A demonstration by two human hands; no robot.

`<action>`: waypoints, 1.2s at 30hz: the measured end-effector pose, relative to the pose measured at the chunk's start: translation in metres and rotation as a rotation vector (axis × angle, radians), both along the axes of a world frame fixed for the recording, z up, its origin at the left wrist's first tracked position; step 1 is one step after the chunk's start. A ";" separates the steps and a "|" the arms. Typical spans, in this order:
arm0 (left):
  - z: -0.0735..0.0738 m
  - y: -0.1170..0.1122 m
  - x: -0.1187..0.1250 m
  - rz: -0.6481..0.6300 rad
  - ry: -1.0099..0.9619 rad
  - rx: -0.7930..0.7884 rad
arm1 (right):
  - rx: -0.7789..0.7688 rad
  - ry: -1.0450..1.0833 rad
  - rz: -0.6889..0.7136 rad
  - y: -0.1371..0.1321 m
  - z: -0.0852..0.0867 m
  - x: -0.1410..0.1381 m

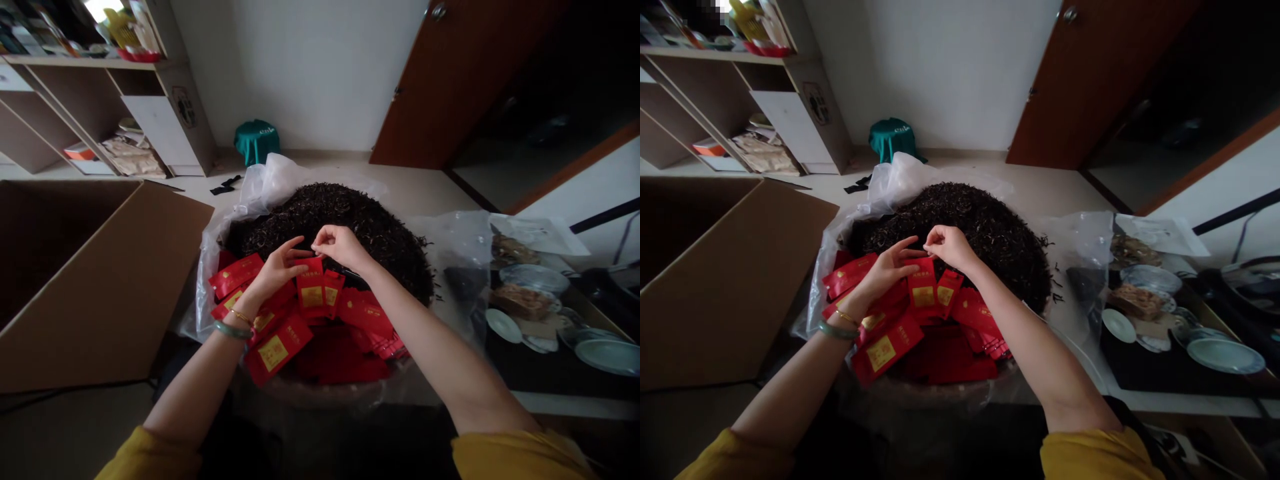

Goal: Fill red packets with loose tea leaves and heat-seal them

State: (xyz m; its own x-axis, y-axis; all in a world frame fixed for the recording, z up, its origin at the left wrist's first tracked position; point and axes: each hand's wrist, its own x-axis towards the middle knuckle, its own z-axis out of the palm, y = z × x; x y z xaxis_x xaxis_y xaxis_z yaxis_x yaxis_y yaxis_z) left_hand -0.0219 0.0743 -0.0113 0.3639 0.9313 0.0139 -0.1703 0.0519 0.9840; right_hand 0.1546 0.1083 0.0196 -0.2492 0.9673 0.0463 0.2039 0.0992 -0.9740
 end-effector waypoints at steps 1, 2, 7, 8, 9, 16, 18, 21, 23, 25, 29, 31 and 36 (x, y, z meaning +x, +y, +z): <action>-0.003 0.001 0.001 -0.001 0.032 0.014 | -0.003 -0.009 -0.005 -0.001 -0.001 0.001; -0.006 0.002 0.001 0.004 0.056 0.031 | -0.002 -0.026 -0.003 -0.002 -0.002 0.002; -0.010 0.004 0.002 0.057 0.063 0.087 | -0.049 -0.230 0.107 -0.014 -0.008 0.010; -0.009 0.004 0.002 0.069 0.057 0.090 | -0.064 -0.280 0.128 -0.016 -0.008 0.011; -0.008 0.003 0.003 0.084 0.051 0.094 | -0.071 -0.318 0.134 -0.018 -0.009 0.012; 0.001 -0.007 0.010 -0.032 0.065 -0.032 | -0.104 -0.018 -0.120 -0.023 -0.006 0.018; 0.003 -0.011 0.012 -0.110 0.154 -0.074 | -0.111 0.075 -0.151 -0.026 -0.003 0.019; 0.007 -0.015 0.013 -0.100 0.271 -0.058 | -0.076 0.069 -0.130 -0.030 0.001 0.022; 0.008 -0.016 0.013 -0.104 0.314 -0.030 | -0.045 0.020 -0.101 -0.031 0.003 0.023; 0.009 -0.015 0.013 -0.119 0.337 0.005 | -0.032 -0.031 -0.089 -0.032 0.004 0.024; 0.012 -0.015 0.014 -0.120 0.292 0.041 | 0.035 -0.092 -0.110 -0.033 0.006 0.022; 0.016 -0.017 0.015 -0.108 0.261 0.042 | 0.114 -0.114 -0.114 -0.036 0.009 0.020; 0.024 -0.031 0.017 -0.124 0.354 0.118 | 0.205 -0.160 -0.048 -0.052 0.022 0.024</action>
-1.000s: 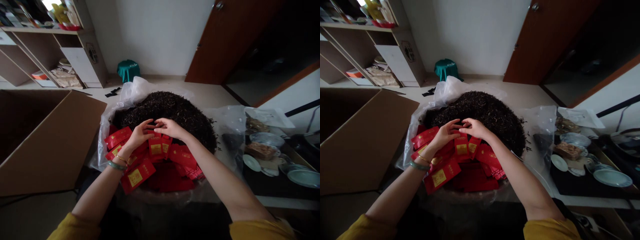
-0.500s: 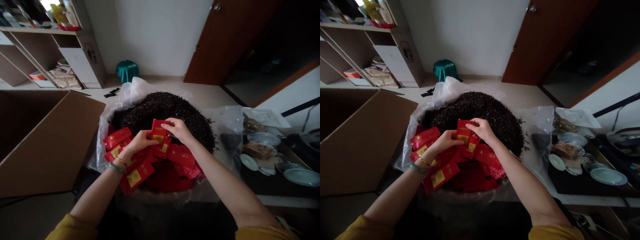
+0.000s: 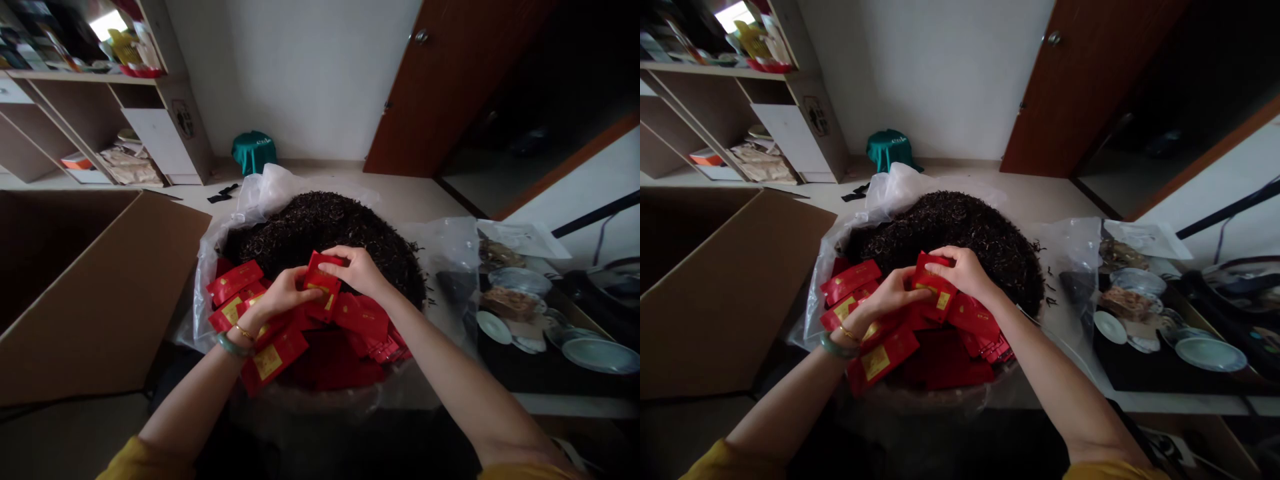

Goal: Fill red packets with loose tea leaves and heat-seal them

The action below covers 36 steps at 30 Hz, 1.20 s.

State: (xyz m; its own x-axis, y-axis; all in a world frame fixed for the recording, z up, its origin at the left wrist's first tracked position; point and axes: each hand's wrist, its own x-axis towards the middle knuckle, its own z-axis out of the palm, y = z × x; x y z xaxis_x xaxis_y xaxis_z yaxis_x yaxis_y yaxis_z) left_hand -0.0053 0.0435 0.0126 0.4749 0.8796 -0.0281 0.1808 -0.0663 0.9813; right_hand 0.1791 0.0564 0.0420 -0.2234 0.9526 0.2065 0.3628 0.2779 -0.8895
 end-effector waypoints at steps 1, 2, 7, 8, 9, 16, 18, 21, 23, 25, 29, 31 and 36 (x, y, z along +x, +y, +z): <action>0.000 -0.003 0.001 -0.027 0.039 0.026 | 0.003 -0.021 0.015 -0.004 0.002 0.002; 0.001 -0.007 0.002 -0.051 0.080 0.048 | 0.014 -0.046 0.025 -0.008 0.003 0.004; 0.001 -0.024 0.014 -0.026 0.098 0.043 | 0.141 -0.126 0.038 -0.030 -0.006 0.012; 0.000 -0.027 0.017 -0.019 0.046 0.014 | 0.159 -0.123 0.044 -0.034 -0.010 0.012; -0.001 -0.030 0.020 -0.025 -0.011 -0.032 | 0.172 -0.119 0.049 -0.037 -0.014 0.011; -0.019 -0.037 0.032 -0.021 -0.174 -0.410 | 0.121 -0.149 -0.010 -0.036 -0.035 0.024; -0.022 -0.035 0.033 0.057 -0.199 -0.423 | 0.131 -0.267 -0.089 -0.029 -0.039 0.042; -0.024 -0.031 0.032 0.144 -0.253 -0.438 | 0.128 -0.659 -0.196 -0.016 -0.050 0.073; -0.024 -0.030 0.031 0.165 -0.290 -0.444 | 0.072 -0.894 -0.209 -0.010 -0.059 0.088; -0.023 -0.030 0.031 0.171 -0.306 -0.441 | 0.007 -1.025 -0.185 -0.006 -0.068 0.093; -0.024 -0.033 0.033 0.174 -0.280 -0.406 | -0.047 -1.063 -0.174 -0.002 -0.080 0.085; -0.026 -0.033 0.033 0.171 -0.266 -0.390 | -0.043 -1.047 -0.193 -0.001 -0.083 0.081; -0.030 -0.032 0.033 0.154 -0.229 -0.361 | -0.006 -0.964 -0.244 0.004 -0.076 0.091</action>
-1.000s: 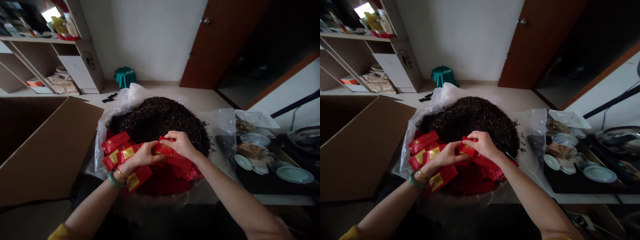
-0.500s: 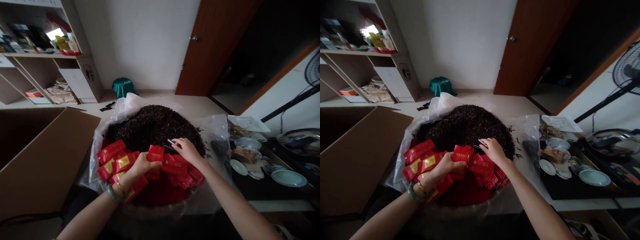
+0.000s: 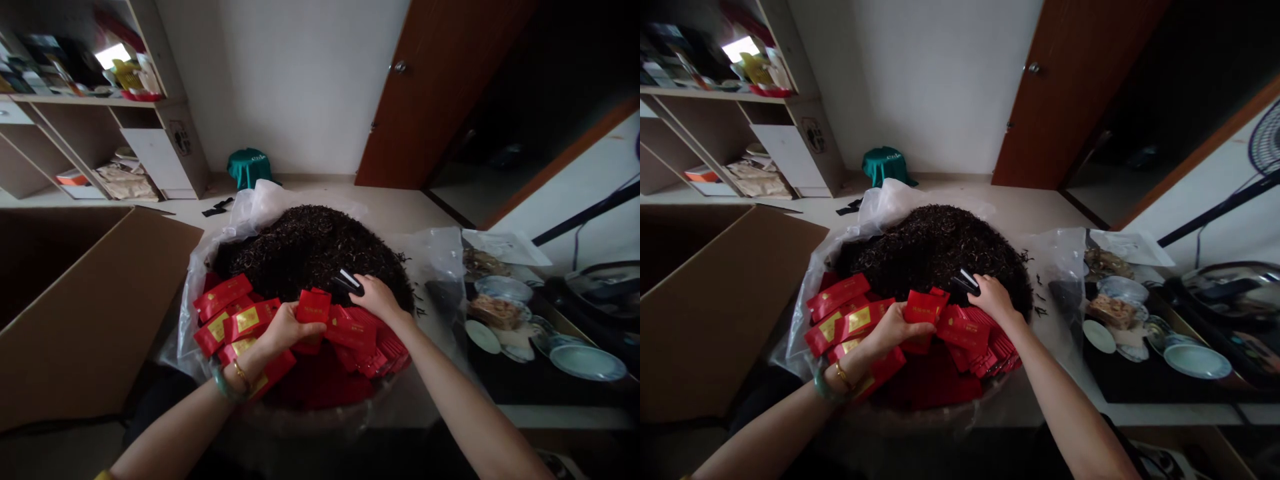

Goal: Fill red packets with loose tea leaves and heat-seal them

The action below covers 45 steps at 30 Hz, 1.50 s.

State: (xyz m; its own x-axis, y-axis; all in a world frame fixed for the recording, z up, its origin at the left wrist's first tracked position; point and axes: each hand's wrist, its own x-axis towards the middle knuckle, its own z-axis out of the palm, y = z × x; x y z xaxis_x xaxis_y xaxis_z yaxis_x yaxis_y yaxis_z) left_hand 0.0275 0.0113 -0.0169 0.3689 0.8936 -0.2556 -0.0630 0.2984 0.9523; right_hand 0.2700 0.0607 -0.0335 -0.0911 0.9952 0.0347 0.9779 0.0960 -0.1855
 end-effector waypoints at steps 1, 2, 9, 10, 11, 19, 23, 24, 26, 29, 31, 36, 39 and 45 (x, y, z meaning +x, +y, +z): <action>0.000 0.000 0.000 0.001 0.006 0.011 | 0.040 0.058 0.004 0.001 0.005 0.005; -0.001 0.001 0.000 -0.002 0.012 0.020 | 0.084 0.137 0.017 0.001 0.011 0.009; 0.002 -0.001 -0.001 -0.050 0.018 0.000 | -0.041 0.693 0.241 -0.023 0.058 0.002; 0.003 -0.002 -0.002 -0.062 0.022 0.003 | -0.090 0.713 0.277 -0.028 0.063 -0.005; 0.005 -0.003 -0.002 -0.077 0.029 0.006 | -0.128 0.719 0.305 -0.033 0.066 -0.013; 0.009 -0.004 -0.001 -0.103 0.057 0.039 | -0.194 0.672 0.313 -0.052 0.076 -0.048; 0.011 -0.005 -0.001 -0.125 0.092 -0.001 | -0.176 0.672 0.262 -0.053 0.074 -0.051; 0.011 -0.005 -0.001 -0.125 0.095 0.000 | -0.166 0.666 0.255 -0.053 0.074 -0.052; 0.011 -0.005 -0.001 -0.132 0.095 0.004 | -0.151 0.655 0.251 -0.054 0.073 -0.053; 0.010 -0.004 0.000 -0.133 0.092 -0.004 | -0.148 0.640 0.251 -0.054 0.073 -0.054; 0.010 -0.004 0.000 -0.135 0.085 -0.016 | -0.163 0.641 0.241 -0.054 0.073 -0.054; 0.013 -0.004 -0.001 -0.145 0.079 -0.010 | -0.223 0.693 0.232 -0.051 0.071 -0.046; 0.013 -0.004 -0.001 -0.122 0.082 -0.005 | -0.211 0.724 0.221 -0.049 0.069 -0.043; 0.012 -0.004 0.000 -0.107 0.095 -0.033 | -0.180 0.785 0.229 -0.049 0.067 -0.046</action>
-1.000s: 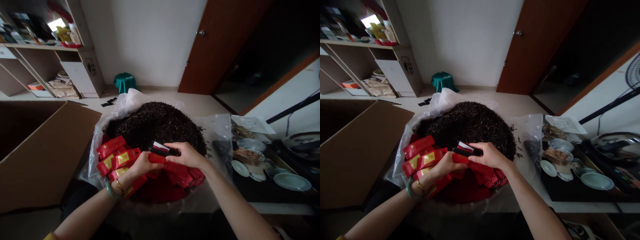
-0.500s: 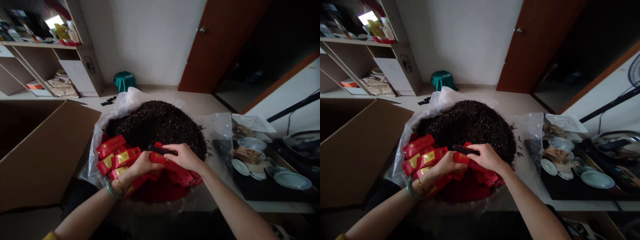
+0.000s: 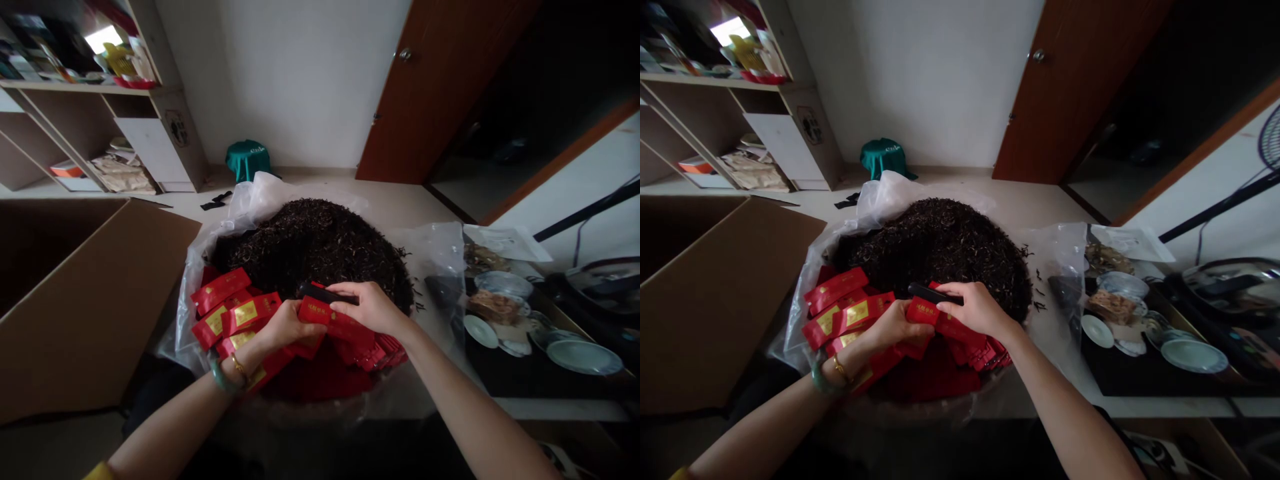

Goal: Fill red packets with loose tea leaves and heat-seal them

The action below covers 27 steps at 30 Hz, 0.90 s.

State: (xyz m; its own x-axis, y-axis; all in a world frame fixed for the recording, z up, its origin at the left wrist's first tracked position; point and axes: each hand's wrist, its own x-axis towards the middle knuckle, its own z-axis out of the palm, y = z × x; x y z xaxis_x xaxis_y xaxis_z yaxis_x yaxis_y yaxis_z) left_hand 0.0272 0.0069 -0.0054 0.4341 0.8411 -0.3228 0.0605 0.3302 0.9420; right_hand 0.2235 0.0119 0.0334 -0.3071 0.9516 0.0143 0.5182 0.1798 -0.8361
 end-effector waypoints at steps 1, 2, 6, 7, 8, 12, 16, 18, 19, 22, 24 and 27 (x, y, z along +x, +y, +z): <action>0.001 0.000 0.000 -0.001 0.000 0.000 | 0.008 0.007 0.000 0.000 0.000 0.000; 0.002 0.000 0.000 -0.004 -0.001 0.004 | 0.012 0.013 -0.001 0.000 0.000 0.000; 0.006 0.001 -0.002 0.002 -0.006 0.034 | -0.008 0.011 -0.021 0.002 -0.001 0.001; 0.007 0.001 -0.002 0.009 -0.006 0.038 | -0.015 0.010 -0.023 0.002 -0.001 0.002; 0.008 0.001 -0.002 0.012 -0.003 0.038 | -0.017 0.011 -0.023 0.003 -0.001 0.002; 0.010 0.001 -0.003 -0.011 0.010 0.027 | -0.001 0.028 -0.012 0.002 -0.001 0.003; 0.010 0.000 -0.003 0.000 0.000 0.020 | -0.019 0.025 0.000 0.001 -0.001 0.002; 0.009 0.000 -0.003 -0.015 -0.005 0.009 | -0.019 0.018 -0.002 0.000 0.000 0.002; 0.009 0.000 -0.003 -0.018 -0.004 0.006 | -0.016 0.015 -0.004 0.000 0.001 0.002; 0.010 0.001 -0.003 -0.010 0.014 0.005 | -0.016 0.013 -0.001 0.000 0.002 0.002; 0.010 0.002 -0.003 -0.003 0.019 0.013 | -0.018 0.016 -0.003 0.000 0.003 0.001; 0.009 0.003 -0.004 0.000 0.020 0.029 | -0.015 0.025 -0.001 -0.001 0.001 0.000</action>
